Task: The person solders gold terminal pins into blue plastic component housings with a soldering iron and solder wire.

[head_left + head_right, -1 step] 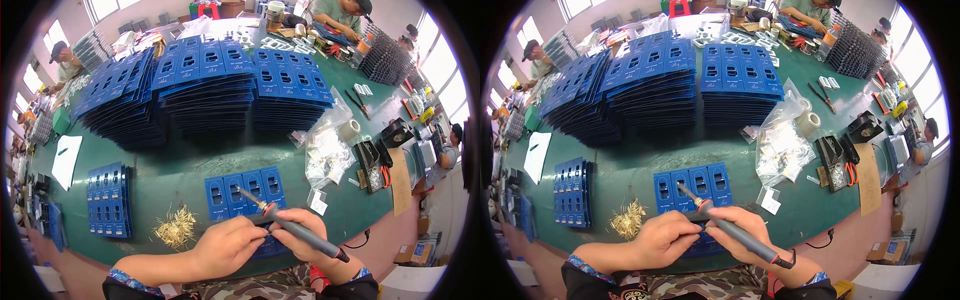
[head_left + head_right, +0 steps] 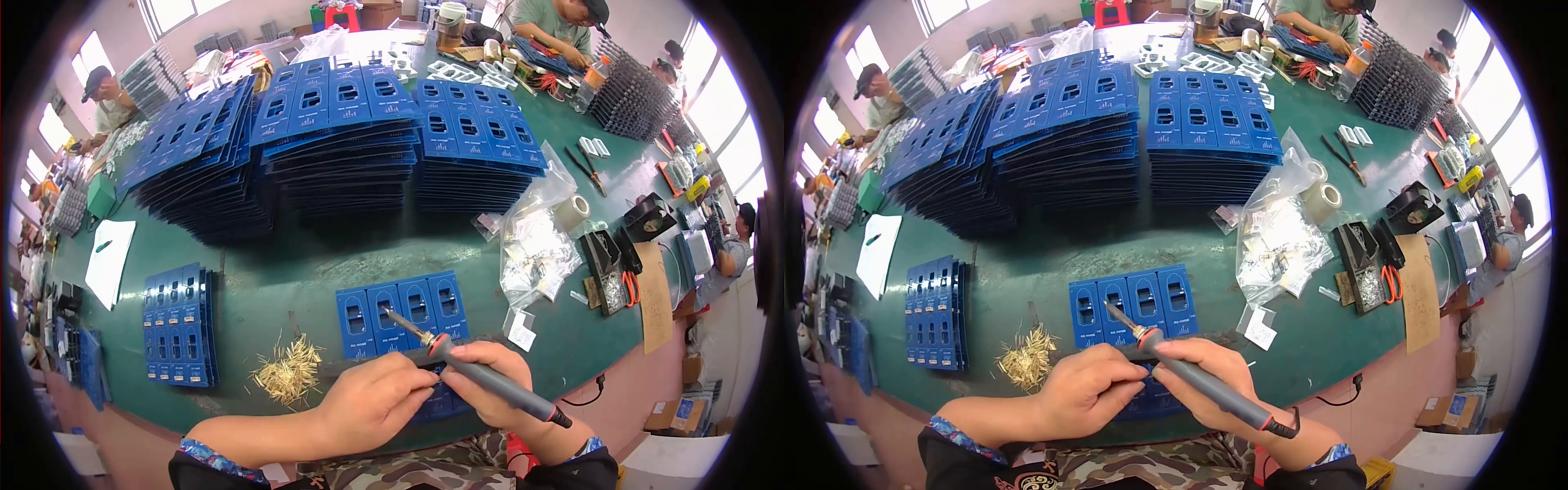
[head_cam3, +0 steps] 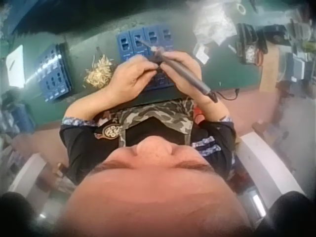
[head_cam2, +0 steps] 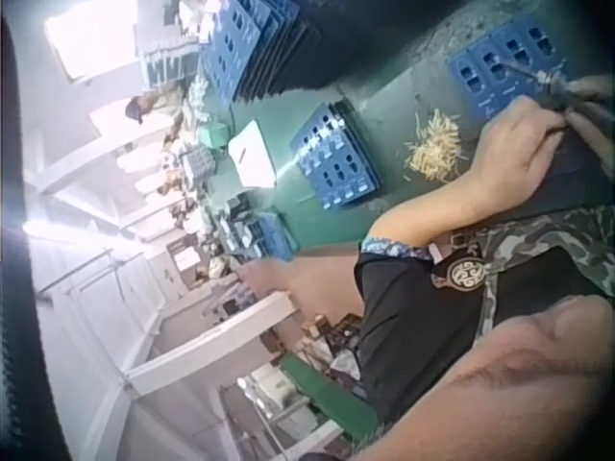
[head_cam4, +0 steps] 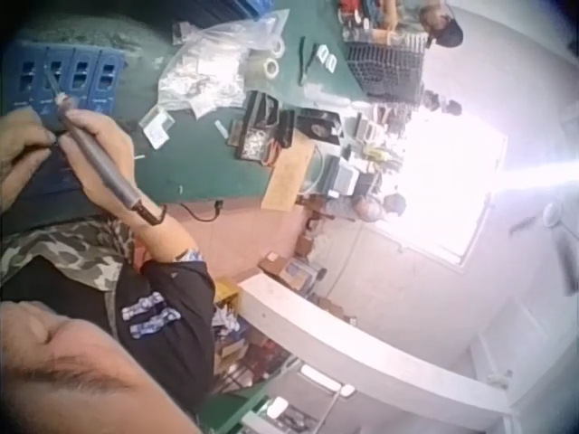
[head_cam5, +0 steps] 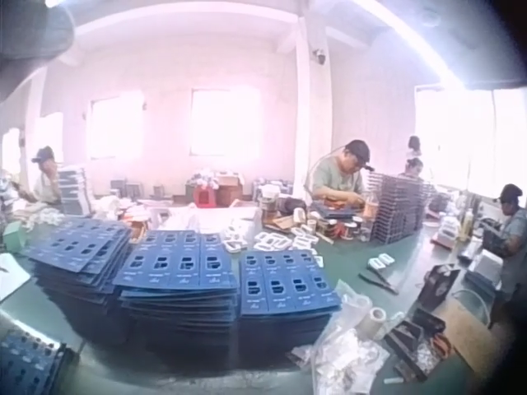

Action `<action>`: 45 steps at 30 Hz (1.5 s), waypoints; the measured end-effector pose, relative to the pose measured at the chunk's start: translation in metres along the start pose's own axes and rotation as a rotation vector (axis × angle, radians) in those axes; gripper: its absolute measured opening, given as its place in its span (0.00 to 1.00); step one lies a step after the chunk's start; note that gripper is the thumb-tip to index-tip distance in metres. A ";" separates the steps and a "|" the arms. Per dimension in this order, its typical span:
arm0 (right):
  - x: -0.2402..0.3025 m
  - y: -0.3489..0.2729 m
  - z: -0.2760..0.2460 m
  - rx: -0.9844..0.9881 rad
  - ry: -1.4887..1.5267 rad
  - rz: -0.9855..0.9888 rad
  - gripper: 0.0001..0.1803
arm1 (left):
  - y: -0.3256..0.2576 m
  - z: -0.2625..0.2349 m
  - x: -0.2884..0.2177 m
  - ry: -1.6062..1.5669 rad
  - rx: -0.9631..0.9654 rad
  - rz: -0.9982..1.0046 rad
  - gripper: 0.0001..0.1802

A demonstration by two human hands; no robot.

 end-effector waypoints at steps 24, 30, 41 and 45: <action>-0.025 0.030 -0.023 -0.080 -0.244 0.036 0.10 | 0.008 -0.046 0.067 0.474 -0.159 -0.100 0.07; -0.026 0.032 -0.022 -0.091 -0.271 0.009 0.10 | 0.010 -0.045 0.068 0.477 -0.141 -0.101 0.07; -0.024 0.032 -0.021 -0.084 -0.279 -0.013 0.10 | 0.010 -0.043 0.068 0.476 -0.128 -0.088 0.07; -0.022 0.034 -0.020 -0.068 -0.280 -0.013 0.10 | 0.010 -0.043 0.069 0.480 -0.131 -0.093 0.07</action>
Point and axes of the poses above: each hand's wrist, its own y-axis towards the middle knuckle, its own z-axis out of the palm, x = y × z, the point moved 6 cm from there along y, towards the middle knuckle, and after that the axes turned 7 degrees about -z, right-handed, at the moved point
